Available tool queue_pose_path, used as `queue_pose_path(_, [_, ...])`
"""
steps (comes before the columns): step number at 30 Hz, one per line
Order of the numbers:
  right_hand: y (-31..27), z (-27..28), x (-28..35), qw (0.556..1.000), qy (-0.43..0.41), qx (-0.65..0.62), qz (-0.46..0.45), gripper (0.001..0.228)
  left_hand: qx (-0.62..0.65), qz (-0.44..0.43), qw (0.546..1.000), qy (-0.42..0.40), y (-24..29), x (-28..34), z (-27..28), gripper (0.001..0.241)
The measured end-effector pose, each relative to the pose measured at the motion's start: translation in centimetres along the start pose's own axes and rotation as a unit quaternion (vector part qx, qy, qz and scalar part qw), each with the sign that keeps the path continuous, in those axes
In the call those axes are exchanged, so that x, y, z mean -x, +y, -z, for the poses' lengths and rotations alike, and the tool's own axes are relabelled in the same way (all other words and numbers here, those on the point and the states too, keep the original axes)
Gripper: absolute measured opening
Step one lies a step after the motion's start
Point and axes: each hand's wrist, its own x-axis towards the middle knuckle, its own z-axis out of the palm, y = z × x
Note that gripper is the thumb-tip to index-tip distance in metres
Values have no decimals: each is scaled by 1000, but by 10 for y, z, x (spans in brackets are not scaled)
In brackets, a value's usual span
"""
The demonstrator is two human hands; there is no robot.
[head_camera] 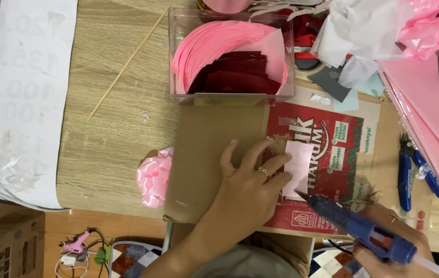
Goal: The person folds small pink paper squares, applies hot glue with a glue gun, and presses the folded paper onto a cardboard base to form decorative paper flowers. They repeat this process multiple times, placing finished pieces on the table.
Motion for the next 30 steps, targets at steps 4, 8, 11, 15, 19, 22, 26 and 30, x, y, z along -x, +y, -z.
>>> queue_pose_path(4, [12,2,2,999,-17,-51,-9,23,2,-5,1000,7,-1,0,0,17])
queue_pose_path(8, [11,8,6,997,-1,-75,8,13,4,-2,1000,-4,0,-1,2,17])
queue_pose_path(11, [5,6,6,994,-39,-22,-103,18,1,-4,1000,-9,0,0,2,16])
queue_pose_path(15, [-2,12,7,996,-25,-78,-37,10,2,-4,1000,-4,1,-1,3,15])
queue_pose_path(19, [-4,25,5,988,-110,-1,-111,19,-3,-7,1000,-5,1,-1,4,17])
queue_pose_path(22, [-14,43,2,981,-111,-3,-159,29,2,-5,1000,-8,0,-1,3,16])
queue_pose_path(26, [-21,35,-9,918,113,-271,-267,68,11,-6,1000,-8,-1,1,1,14])
queue_pose_path(30, [3,28,-40,910,164,-362,-121,39,7,-13,1000,-8,-2,1,1,16])
